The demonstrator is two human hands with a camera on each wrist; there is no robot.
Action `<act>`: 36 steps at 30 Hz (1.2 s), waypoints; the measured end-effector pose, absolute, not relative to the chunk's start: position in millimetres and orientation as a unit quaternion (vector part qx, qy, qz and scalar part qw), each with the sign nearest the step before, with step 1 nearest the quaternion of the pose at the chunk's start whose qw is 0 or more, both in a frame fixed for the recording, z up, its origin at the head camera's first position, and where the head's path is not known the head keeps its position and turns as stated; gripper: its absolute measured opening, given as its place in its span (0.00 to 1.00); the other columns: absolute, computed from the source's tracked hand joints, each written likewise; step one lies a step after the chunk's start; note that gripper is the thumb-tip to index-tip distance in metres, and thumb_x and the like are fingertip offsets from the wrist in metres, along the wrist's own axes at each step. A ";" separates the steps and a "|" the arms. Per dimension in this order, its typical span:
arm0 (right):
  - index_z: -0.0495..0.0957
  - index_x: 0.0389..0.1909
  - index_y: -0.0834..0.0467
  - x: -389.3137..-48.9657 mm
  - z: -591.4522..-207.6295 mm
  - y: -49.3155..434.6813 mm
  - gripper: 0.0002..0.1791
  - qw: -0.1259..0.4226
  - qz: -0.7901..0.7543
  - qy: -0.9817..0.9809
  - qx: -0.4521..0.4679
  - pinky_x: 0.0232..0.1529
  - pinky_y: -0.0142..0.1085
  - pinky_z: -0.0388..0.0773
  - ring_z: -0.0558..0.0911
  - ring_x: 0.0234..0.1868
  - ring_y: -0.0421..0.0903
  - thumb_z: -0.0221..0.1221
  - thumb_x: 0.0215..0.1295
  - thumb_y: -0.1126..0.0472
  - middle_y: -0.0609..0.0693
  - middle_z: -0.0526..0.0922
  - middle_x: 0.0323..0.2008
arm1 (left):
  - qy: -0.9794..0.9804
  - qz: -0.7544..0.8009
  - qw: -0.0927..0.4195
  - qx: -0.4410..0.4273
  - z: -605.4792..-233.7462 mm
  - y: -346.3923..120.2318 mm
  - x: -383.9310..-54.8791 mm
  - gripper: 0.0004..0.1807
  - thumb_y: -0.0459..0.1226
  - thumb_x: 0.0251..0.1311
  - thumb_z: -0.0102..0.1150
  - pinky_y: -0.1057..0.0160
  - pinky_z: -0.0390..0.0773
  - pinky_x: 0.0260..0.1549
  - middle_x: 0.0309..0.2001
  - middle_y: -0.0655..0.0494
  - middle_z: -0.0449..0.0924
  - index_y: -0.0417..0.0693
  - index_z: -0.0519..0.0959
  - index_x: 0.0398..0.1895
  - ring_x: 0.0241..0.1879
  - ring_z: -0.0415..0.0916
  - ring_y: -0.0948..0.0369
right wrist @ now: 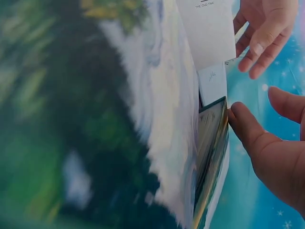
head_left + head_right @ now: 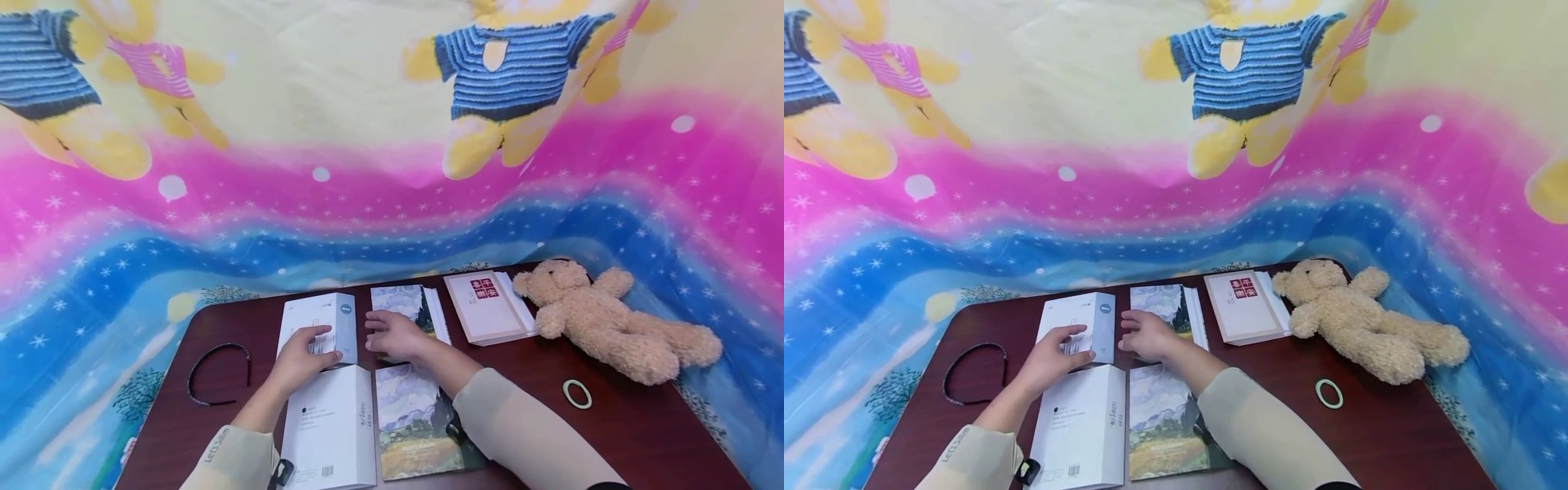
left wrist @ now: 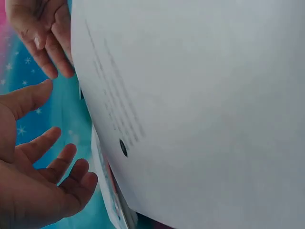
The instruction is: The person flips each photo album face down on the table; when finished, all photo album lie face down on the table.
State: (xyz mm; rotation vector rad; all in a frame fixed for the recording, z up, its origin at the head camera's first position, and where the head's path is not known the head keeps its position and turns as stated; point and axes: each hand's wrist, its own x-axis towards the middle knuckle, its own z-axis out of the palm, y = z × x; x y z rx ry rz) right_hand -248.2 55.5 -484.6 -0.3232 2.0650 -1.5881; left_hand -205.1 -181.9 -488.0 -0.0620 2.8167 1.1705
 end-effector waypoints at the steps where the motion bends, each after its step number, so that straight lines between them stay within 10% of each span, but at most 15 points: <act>1: 0.61 0.78 0.62 -247.7 -484.4 58.7 0.37 0.254 -0.585 0.761 -0.123 0.57 0.47 0.81 0.77 0.67 0.58 0.62 0.72 0.68 0.61 0.70 0.73 | 0.922 0.385 0.042 -0.018 -486.9 -180.8 -205.3 0.35 0.45 0.58 0.75 0.39 0.74 0.60 0.70 0.40 0.71 0.46 0.77 0.69 0.67 0.70 0.41; 36: 0.64 0.76 0.65 -239.5 -497.9 133.8 0.34 0.155 -0.581 0.788 -0.132 0.63 0.49 0.77 0.74 0.69 0.61 0.61 0.71 0.68 0.62 0.73 0.70 | 0.843 0.530 0.084 0.026 -486.2 -124.9 -208.9 0.39 0.43 0.60 0.74 0.43 0.76 0.60 0.65 0.42 0.77 0.42 0.71 0.73 0.64 0.74 0.42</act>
